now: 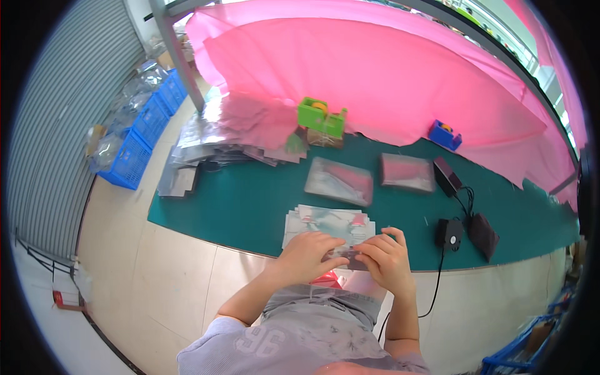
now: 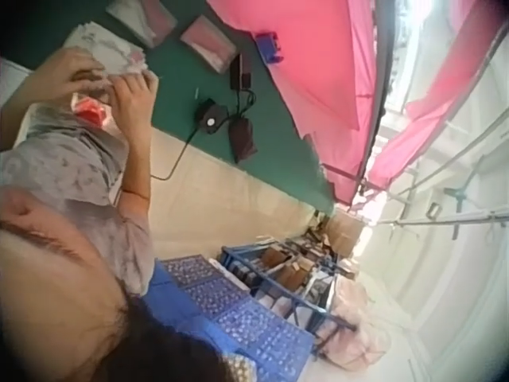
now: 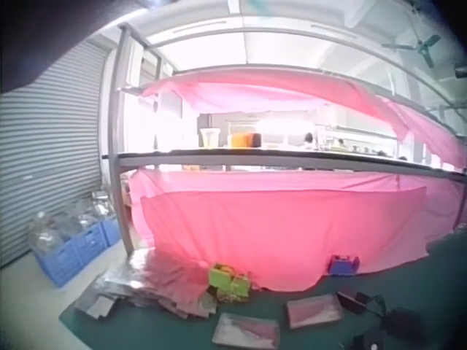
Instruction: Packing small electronic components or parts into individual plastic bags at a workstation.
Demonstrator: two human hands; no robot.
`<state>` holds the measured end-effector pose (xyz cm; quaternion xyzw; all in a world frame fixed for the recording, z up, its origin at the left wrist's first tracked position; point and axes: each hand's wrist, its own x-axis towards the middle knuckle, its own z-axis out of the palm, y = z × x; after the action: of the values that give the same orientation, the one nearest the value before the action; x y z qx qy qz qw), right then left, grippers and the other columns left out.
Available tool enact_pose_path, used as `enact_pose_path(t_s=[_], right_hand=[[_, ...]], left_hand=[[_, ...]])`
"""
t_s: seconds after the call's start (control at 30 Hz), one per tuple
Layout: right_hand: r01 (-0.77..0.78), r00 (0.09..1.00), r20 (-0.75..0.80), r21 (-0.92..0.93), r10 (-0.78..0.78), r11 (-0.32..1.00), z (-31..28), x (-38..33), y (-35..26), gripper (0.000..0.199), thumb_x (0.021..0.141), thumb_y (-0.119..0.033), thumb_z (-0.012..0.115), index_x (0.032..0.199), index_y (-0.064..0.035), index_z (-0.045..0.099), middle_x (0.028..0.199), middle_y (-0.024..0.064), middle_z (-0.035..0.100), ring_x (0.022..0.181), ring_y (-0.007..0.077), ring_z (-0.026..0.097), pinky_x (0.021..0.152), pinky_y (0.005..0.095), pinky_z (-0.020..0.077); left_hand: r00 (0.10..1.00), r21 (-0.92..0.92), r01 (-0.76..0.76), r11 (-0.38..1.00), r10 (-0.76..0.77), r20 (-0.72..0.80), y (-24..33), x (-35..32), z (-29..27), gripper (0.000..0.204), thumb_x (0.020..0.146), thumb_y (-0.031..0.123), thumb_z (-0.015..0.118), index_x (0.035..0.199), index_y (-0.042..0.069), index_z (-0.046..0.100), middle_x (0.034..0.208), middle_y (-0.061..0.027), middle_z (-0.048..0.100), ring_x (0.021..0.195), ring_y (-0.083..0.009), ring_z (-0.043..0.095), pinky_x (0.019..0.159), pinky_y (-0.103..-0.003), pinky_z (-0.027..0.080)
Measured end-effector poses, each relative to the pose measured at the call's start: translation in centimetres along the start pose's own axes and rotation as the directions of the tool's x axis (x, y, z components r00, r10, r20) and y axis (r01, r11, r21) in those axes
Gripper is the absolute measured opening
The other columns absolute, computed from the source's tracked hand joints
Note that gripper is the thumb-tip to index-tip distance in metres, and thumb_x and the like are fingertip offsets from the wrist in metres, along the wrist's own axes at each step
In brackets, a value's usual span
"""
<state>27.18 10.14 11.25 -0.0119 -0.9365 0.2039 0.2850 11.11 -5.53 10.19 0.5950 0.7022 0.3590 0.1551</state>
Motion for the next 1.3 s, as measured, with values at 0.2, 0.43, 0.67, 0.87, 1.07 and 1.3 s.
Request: enact_pose_path(t_s=[0.2,0.43,0.67,0.87,1.07,1.3], right_hand=[[-0.018,1.0,0.025,-0.048,0.019,0.999,-0.2,0.0,-0.4,0.01,0.079,-0.017,0.074,0.087,-0.0118,0.07,0.077,-0.0012,0.064,0.077,0.0155,0.061,0.094,0.039,0.0388],[-0.035,0.999,-0.003,-0.041,0.035,0.999,-0.3,-0.1,-0.3,0.009,0.078,-0.017,0.075,0.086,-0.0126,0.07,0.076,-0.0012,0.064,0.075,0.0152,0.061,0.093,0.0391,0.0393],[-0.068,0.997,0.019,-0.025,0.068,0.997,-0.3,-0.5,-0.2,0.011,0.078,-0.017,0.075,0.087,-0.0123,0.071,0.079,-0.0013,0.066,0.077,0.0152,0.061,0.094,0.0397,0.0392],[-0.133,0.99,0.041,-0.024,0.134,0.991,-0.8,-0.3,-0.3,0.014,0.076,-0.019,0.078,0.085,-0.0115,0.071,0.081,-0.0012,0.068,0.08,0.0146,0.063,0.096,0.0404,0.0378],[-0.09,0.995,0.049,0.023,0.089,0.996,-0.4,-0.8,0.3,0.016,0.074,-0.022,0.079,0.077,-0.0113,0.069,0.076,-0.0007,0.068,0.075,0.0152,0.063,0.095,0.0396,0.038],[-0.176,0.983,0.072,0.126,0.168,0.976,-1.3,-1.0,0.3,0.015,0.073,-0.022,0.08,0.08,-0.0113,0.071,0.075,-0.0001,0.069,0.074,0.0156,0.064,0.093,0.0385,0.0397]], left_hand=[[0.997,0.038,-0.075,0.996,0.075,-0.001,-0.3,-0.6,0.0,0.028,0.084,0.029,0.07,0.102,0.007,0.072,0.078,-0.0094,0.066,0.076,-0.0285,0.063,0.071,-0.039,0.049],[1.0,-0.119,-0.003,0.993,0.0,-0.026,-0.3,-0.6,-0.7,0.026,0.09,0.029,0.066,0.092,0.004,0.071,0.08,-0.0108,0.067,0.077,-0.0313,0.062,0.071,-0.041,0.048],[0.995,-0.154,-0.079,0.985,0.087,0.043,-1.1,-0.7,-0.8,0.021,0.09,0.025,0.065,0.088,0.005,0.072,0.079,-0.0099,0.064,0.082,-0.0301,0.061,0.071,-0.041,0.048],[0.998,-0.179,-0.047,0.983,0.052,0.023,-0.8,-0.8,-1.5,0.018,0.088,0.023,0.066,0.085,0.005,0.071,0.08,-0.0094,0.064,0.078,-0.0296,0.06,0.069,-0.041,0.047],[0.991,-0.081,-0.134,0.988,0.132,-0.027,-1.2,-0.8,-1.9,0.011,0.084,0.018,0.068,0.087,0.008,0.073,0.071,-0.0063,0.058,0.07,-0.0249,0.057,0.062,-0.036,0.045],[0.999,-0.164,-0.026,0.986,0.031,0.026,-1.1,-1.1,-3.0,0.016,0.087,0.022,0.066,0.085,0.008,0.072,0.072,-0.0069,0.058,0.075,-0.0264,0.059,0.066,-0.039,0.046]])
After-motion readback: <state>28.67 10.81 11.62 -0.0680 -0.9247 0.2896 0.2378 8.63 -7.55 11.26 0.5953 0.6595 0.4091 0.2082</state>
